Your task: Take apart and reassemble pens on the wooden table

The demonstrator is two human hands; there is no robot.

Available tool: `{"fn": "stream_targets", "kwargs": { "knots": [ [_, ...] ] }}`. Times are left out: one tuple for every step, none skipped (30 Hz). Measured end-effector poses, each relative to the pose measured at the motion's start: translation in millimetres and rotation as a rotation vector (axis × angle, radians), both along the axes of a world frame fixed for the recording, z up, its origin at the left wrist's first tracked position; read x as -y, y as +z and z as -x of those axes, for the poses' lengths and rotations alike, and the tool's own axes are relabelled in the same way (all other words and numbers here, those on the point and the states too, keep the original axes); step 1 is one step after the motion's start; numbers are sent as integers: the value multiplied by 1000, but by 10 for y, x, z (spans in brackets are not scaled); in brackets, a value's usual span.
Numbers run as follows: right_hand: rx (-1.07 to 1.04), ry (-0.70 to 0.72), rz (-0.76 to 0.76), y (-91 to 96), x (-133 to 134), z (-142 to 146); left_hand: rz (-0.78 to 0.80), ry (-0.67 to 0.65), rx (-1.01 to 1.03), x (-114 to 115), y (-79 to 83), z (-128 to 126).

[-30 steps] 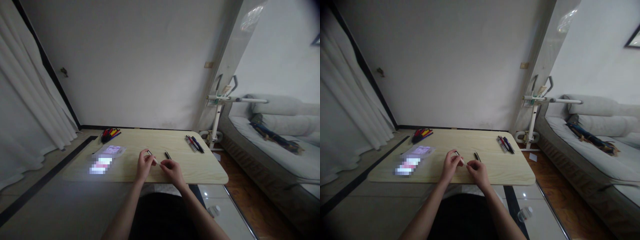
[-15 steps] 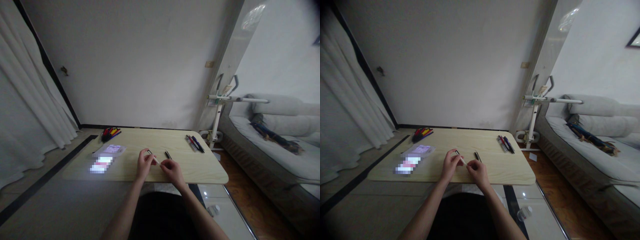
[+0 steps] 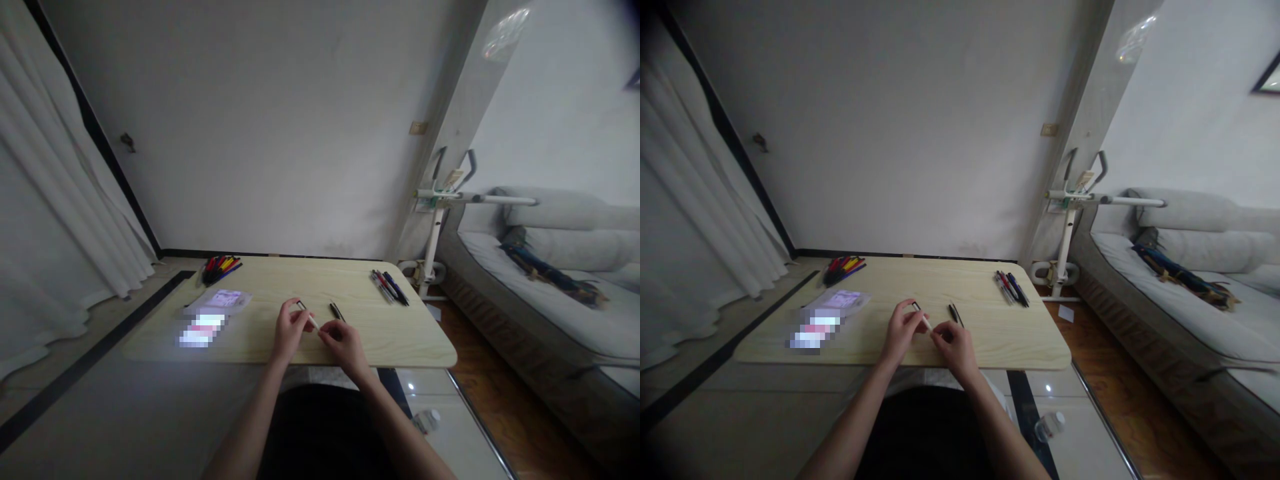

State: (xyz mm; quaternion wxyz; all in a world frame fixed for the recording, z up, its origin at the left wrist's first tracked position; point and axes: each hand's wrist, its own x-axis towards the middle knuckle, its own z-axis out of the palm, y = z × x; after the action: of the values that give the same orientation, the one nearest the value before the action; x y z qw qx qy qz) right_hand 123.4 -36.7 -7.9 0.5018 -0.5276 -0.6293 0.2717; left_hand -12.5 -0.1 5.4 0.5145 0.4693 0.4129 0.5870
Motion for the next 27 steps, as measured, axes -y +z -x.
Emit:
{"fn": "stream_targets", "kwargs": {
  "knots": [
    [4, -2, 0, -1, 0, -1, -7, -3, -7, -2, -3, 0],
    [8, -4, 0, -2, 0, -3, -13, -6, -16, -3, -6, 1],
    [11, -5, 0, -3, -1, -4, -20, -10, -25, -4, -7, 2],
    [12, -6, -2, -4, -2, -5, -26, -14, -33, -4, -6, 3],
    [12, -7, -4, -3, -2, -5, -30, -19, -40, -4, -4, 3],
    [11, -7, -7, -2, -2, -6, -31, -24, -45, -3, -1, 4],
    [11, -6, -8, 0, -1, -6, -29, -28, -47, -2, 3, 4],
    [10, -6, -10, 3, 0, -6, -26, -32, -48, 0, 6, 5],
    [9, -5, -11, 5, 1, -5, -23, -35, -47, 1, 9, 5],
    [8, -2, -10, 7, 3, -5, -22, -36, -46, 2, 10, 5],
    [4, 3, -10, 9, 4, -5, -21, -37, -44, 2, 11, 5],
    [0, 8, -9, 9, 5, -5, -21, -37, -42, 1, 10, 4],
    [-4, 13, -9, 9, 5, -5, -21, -36, -39, 0, 8, 4],
    [-7, 18, -6, 7, 5, -5, -19, -35, -36, -2, 6, 3],
    [-8, 21, -3, 5, 5, -5, -17, -32, -33, -4, 4, 3],
    [-8, 22, 0, 2, 5, -5, -15, -30, -33, -6, 2, 2],
    [-8, 26, 4, 0, 5, -5, -16, -28, -35, -8, 1, 3],
    [-7, 31, 7, -2, 6, -5, -19, -27, -39, -9, 1, 4],
    [-7, 36, 10, -2, 7, -5, -22, -27, -46, -11, 1, 5],
    [-9, 43, 12, 0, 9, -4, -23, -28, -54, -12, 1, 7],
    [-11, 51, 13, 4, 12, -3, -22, -29, -62, -13, 0, 9],
    [-13, 60, 16, 10, 17, -2, -21, -27, -70, -14, -2, 11],
    [-15, 68, 18, 18, 22, -1, -23, -23, -77, -15, -6, 14],
    [-16, 76, 19, 28, 29, 1, -28, -16, -83, -16, -12, 16],
    [-16, 82, 19, 39, 36, 2, -35, -7, -87, -18, -19, 18],
    [-14, 87, 16, 52, 44, 3, -43, 5, -91, -21, -28, 20],
    [-11, 89, 12, 64, 52, 4, -50, 14, -93, -24, -37, 22]
  ]
}}
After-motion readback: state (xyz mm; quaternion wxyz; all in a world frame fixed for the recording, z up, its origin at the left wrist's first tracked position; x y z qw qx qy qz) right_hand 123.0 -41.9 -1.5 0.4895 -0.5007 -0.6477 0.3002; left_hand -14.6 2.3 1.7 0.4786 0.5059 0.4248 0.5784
